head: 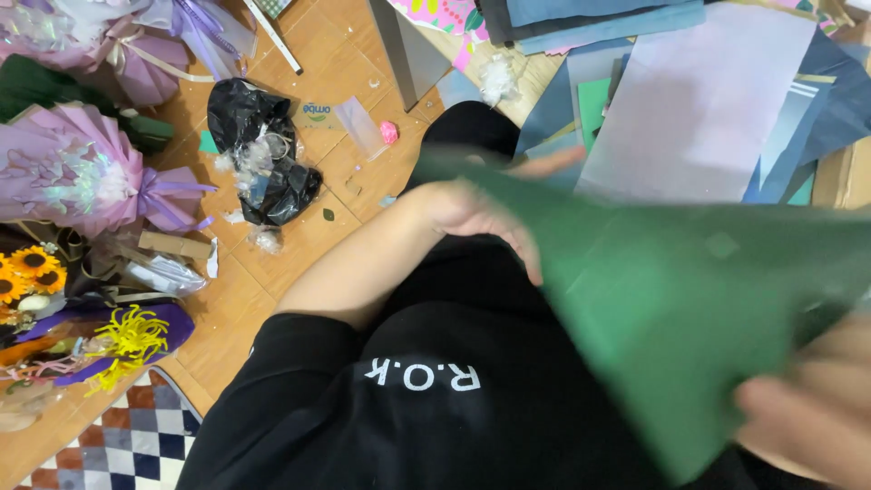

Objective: Sorting through a pile of various decorative wrapping papers and plastic sheets to prepare for flower arrangement.

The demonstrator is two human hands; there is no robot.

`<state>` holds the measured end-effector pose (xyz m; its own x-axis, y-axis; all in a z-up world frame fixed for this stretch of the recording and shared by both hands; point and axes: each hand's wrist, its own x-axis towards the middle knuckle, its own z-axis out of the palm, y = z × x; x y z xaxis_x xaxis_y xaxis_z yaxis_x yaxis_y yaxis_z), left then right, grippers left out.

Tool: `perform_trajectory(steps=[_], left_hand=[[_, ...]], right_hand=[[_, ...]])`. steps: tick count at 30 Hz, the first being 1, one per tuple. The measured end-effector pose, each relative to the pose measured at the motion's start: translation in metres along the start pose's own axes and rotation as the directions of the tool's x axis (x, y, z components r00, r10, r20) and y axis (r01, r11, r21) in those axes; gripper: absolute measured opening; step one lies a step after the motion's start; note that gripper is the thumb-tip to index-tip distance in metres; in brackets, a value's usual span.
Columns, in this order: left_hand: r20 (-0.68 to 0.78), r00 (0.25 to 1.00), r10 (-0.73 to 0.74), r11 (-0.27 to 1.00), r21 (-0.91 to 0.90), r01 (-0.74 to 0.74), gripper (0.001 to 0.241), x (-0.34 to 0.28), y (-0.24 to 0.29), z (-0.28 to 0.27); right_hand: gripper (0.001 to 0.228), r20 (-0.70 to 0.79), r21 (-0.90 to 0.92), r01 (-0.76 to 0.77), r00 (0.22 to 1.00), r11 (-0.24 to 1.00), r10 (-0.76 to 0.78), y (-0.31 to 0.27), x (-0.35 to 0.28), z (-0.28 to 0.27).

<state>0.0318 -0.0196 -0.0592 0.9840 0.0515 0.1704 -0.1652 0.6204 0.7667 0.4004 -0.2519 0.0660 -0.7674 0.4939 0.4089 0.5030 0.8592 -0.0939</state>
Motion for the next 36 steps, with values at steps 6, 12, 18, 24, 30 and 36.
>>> perform_trajectory(steps=[6,12,18,24,30,36], left_hand=[[-0.239,0.887,0.394,0.915,0.008,-0.404,0.108,0.012,0.035,0.049],[-0.359,0.804,0.474,0.833,-0.116,-0.542,0.078,0.0,0.046,0.03],[-0.393,0.806,0.442,0.873,-0.016,-0.487,0.073,0.0,0.063,0.033],[-0.257,0.881,0.397,0.881,-0.161,-0.444,0.091,0.011,0.072,0.054],[-0.149,0.874,0.462,0.868,-0.126,-0.48,0.104,0.0,0.089,0.003],[-0.132,0.791,0.598,0.796,-0.023,-0.605,0.104,-0.019,0.091,-0.025]], right_hand=[[0.016,-0.199,0.003,0.222,0.956,0.975,-0.217,-0.02,0.169,0.016],[0.019,-0.084,0.412,0.181,0.984,0.893,-0.16,-0.003,0.166,0.048],[0.023,-0.141,0.539,-0.595,0.635,0.597,0.76,0.088,0.126,0.089],[0.076,0.27,0.933,-0.36,0.677,-0.012,0.684,0.141,0.133,0.142],[0.033,0.262,0.959,-0.075,0.604,-0.273,0.753,0.152,0.125,0.143],[0.043,0.362,0.932,-0.203,0.579,-0.301,0.73,0.161,0.148,0.123]])
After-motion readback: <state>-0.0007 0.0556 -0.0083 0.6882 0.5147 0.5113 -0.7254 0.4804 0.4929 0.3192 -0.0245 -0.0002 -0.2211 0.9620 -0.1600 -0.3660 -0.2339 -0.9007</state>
